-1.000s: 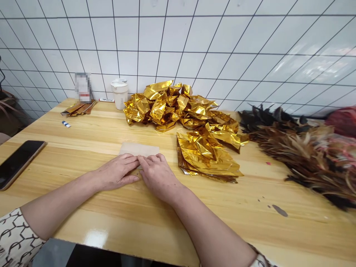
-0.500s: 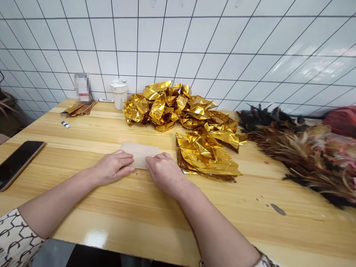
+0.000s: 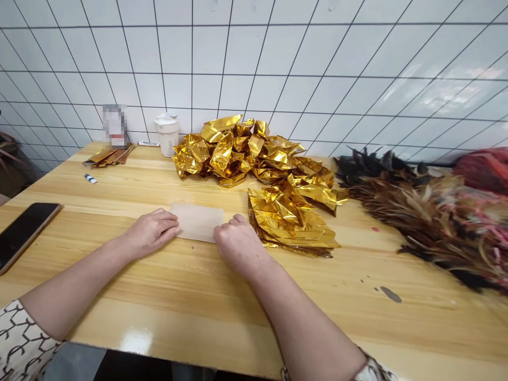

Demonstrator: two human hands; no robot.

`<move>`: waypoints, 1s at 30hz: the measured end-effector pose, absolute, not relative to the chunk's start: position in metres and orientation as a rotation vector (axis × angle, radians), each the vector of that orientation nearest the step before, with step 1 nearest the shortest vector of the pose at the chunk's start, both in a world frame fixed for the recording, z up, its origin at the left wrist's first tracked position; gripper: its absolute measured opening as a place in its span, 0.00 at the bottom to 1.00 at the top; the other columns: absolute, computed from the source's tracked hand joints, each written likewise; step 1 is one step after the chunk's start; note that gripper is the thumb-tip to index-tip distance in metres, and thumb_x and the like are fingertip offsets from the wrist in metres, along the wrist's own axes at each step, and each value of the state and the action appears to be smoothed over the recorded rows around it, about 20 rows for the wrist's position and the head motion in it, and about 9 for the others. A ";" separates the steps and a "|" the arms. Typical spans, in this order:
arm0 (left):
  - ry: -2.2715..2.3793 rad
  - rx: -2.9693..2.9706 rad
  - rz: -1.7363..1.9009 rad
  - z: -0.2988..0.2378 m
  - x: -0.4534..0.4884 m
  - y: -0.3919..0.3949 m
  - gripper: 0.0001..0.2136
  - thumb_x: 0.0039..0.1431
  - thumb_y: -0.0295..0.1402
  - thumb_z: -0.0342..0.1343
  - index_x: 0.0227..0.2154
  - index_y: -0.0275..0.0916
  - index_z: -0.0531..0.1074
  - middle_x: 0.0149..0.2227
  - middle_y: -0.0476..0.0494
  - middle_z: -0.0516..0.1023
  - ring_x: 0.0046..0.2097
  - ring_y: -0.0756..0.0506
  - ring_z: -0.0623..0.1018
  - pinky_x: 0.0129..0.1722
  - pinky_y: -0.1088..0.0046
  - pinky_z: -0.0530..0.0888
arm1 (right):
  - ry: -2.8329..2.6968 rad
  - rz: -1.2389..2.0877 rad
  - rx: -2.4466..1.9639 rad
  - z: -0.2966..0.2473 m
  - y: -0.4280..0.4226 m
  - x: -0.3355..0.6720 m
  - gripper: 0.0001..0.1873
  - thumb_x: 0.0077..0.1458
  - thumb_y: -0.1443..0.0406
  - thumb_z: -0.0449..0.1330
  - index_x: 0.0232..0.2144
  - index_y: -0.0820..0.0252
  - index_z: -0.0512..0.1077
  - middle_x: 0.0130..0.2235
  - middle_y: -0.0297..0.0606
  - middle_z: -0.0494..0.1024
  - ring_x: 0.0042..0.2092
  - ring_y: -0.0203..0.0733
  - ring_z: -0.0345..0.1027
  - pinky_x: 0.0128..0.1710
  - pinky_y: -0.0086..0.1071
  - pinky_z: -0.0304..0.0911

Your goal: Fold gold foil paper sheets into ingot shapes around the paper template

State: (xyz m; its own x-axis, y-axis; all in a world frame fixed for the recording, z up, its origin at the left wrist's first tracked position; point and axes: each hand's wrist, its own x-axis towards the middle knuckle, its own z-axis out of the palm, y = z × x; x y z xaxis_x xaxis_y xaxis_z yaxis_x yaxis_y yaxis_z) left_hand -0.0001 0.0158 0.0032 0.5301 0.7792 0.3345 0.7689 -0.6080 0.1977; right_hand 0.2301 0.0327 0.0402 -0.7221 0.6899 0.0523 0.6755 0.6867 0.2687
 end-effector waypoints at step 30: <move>1.606 2.423 0.856 -0.011 -0.007 0.033 0.18 0.52 0.26 0.54 0.48 0.36 0.68 0.54 0.36 0.71 0.57 0.39 0.69 0.56 0.55 0.68 | 2.812 -0.152 1.825 0.018 0.069 0.225 0.25 0.48 0.66 0.52 0.51 0.63 0.68 0.46 0.49 0.72 0.50 0.55 0.61 0.48 0.45 0.57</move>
